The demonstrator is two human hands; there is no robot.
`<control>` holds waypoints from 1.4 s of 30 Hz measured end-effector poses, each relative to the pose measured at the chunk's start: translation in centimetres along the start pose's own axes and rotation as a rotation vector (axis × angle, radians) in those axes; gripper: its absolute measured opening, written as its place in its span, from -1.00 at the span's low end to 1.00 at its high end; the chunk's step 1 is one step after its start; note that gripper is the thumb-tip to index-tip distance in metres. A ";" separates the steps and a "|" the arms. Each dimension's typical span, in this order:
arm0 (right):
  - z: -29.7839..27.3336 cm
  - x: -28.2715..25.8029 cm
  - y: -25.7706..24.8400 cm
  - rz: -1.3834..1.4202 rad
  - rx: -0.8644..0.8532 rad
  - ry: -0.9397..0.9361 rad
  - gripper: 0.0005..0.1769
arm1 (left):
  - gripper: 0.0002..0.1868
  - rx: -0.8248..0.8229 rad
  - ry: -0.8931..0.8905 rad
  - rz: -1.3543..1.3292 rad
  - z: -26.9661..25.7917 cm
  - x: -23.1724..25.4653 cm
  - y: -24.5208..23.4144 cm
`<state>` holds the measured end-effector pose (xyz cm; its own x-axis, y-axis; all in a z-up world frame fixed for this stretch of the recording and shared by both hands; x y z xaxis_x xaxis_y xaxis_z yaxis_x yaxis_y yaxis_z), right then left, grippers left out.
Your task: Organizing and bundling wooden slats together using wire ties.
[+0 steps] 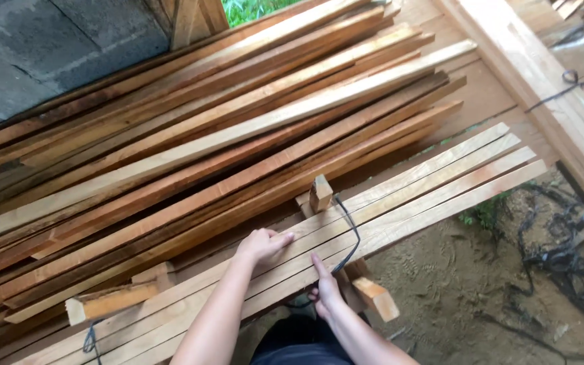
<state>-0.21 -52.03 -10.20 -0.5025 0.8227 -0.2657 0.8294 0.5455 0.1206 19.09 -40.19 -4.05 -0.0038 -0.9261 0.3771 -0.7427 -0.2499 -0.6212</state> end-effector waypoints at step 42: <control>1.2 0.9 -1.5 -0.128 0.156 -0.110 -0.21 | 0.58 0.278 0.474 0.438 -6.9 -1.0 5.9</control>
<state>-1.59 -52.25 -11.78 -0.5833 0.7214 -0.3732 0.7926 0.6060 -0.0675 10.08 -38.81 -3.36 -0.6019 -0.7511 0.2711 -0.4075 -0.0030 -0.9132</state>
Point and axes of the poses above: each hand's wrist, its own z-axis towards the middle knuckle, its own y-axis out of the palm, x = y × z, the point moved 3 cm from there along z, towards the middle knuckle, and after that the axes turned 6 degrees about x, right-handed, at the moved point
